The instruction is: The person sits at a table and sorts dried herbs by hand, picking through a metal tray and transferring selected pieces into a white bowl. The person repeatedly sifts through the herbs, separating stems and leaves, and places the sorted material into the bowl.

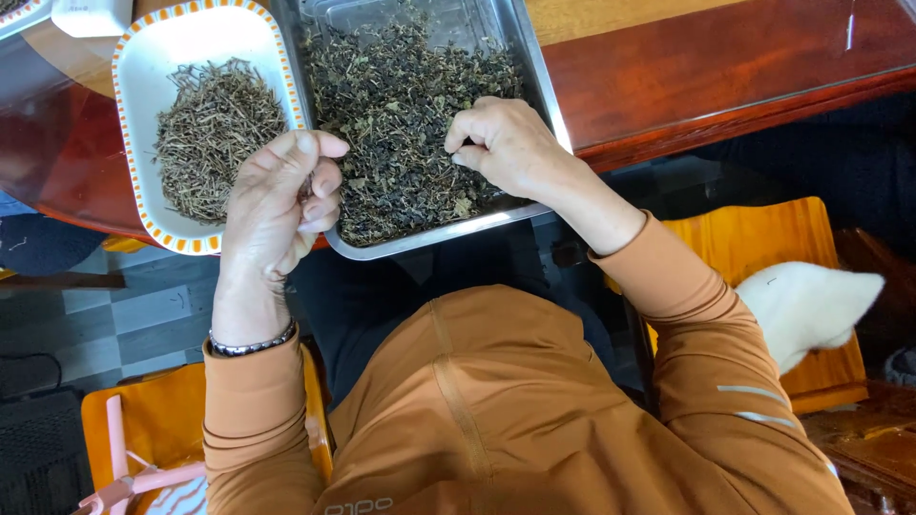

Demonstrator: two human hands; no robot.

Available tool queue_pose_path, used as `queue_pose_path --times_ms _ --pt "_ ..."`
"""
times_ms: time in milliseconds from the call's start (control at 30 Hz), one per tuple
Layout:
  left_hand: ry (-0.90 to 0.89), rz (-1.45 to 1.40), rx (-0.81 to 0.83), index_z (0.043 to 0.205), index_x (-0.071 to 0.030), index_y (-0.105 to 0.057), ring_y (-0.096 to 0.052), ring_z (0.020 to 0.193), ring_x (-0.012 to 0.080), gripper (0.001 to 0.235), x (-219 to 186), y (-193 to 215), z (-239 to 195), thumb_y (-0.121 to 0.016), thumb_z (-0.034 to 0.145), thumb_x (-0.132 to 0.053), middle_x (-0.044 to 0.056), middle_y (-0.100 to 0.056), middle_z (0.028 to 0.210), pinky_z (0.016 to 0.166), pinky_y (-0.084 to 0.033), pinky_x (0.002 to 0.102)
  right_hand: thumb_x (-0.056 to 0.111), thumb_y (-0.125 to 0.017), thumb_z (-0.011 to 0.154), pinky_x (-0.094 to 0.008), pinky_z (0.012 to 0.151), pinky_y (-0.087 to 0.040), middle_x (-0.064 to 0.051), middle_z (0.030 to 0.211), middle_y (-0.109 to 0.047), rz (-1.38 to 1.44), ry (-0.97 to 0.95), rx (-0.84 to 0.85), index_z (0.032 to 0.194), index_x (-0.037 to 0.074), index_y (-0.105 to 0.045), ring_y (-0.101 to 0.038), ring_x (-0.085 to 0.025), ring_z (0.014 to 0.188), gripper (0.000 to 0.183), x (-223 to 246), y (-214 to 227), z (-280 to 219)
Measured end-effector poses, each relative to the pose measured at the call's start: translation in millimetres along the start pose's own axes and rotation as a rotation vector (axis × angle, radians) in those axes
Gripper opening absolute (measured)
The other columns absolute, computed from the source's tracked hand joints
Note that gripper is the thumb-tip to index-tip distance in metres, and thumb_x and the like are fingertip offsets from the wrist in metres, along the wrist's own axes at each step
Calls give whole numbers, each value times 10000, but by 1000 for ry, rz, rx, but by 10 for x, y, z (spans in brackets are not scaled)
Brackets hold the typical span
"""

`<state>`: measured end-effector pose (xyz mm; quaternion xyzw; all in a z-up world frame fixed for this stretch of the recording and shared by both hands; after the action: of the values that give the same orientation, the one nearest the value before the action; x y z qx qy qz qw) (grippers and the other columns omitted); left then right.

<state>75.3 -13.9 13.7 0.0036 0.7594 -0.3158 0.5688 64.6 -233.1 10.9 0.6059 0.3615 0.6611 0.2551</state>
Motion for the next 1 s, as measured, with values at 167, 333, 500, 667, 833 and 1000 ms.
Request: queue_pose_path --times_ms 167,333,500,667,833,1000 --pt "-96 324 43 1092 -70 -699 -345 496 43 224 1 -46 35 -593 1069 -265 -37 -484 684 444 -233 187 80 -781 908 -342 793 -587 -41 915 -680 20 31 -19 901 137 -747 -663 -163 775 67 21 32 -14" --pt "-356 1068 6 1056 -64 -784 -356 599 53 106 -70 -287 -51 -822 958 -80 -66 -410 634 582 -353 212 38 -810 923 -195 671 -509 52 722 -586 431 51 -56 898 152 -746 -490 -49 632 133 -77 160 -51" --pt "-407 1467 -60 1100 -136 -810 -586 603 217 244 -47 -294 -18 -873 897 -254 41 -655 736 570 -438 392 10 -680 976 -171 494 -419 2 783 -640 1026 -109 7 912 119 -681 -542 -64 607 126 -223 246 -130" --pt "-461 1442 -38 958 -149 -805 -653 666 222 58 -31 -334 -2 -839 924 -183 35 -734 815 626 -499 392 13 -588 986 -240 563 -524 -94 943 -737 1484 -242 92 901 126 -637 -725 -210 823 150 -291 171 -148" --pt "-384 1328 -48 951 -156 -794 -534 580 128 47 -57 -288 11 -828 944 -188 -18 -678 734 585 -436 314 -107 -563 929 -192 432 -344 -39 746 -637 1296 -148 47 876 96 -672 -562 -109 562 236 -108 270 -149" --pt "-323 910 -9 939 -103 -729 -426 662 47 85 -44 -168 -7 -796 989 -116 -56 -567 729 636 -394 214 8 -649 988 -202 635 -440 9 791 -617 681 -12 7 956 97 -697 -517 -59 676 106 17 254 -100"
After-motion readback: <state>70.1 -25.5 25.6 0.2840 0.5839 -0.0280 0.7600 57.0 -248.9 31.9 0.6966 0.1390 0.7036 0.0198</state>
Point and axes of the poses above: each hand's wrist, its own z-axis towards the middle knuckle, its own y-axis out of the back of the hand, x = y × z, the point moved 9 cm from there along z, towards the middle knuckle
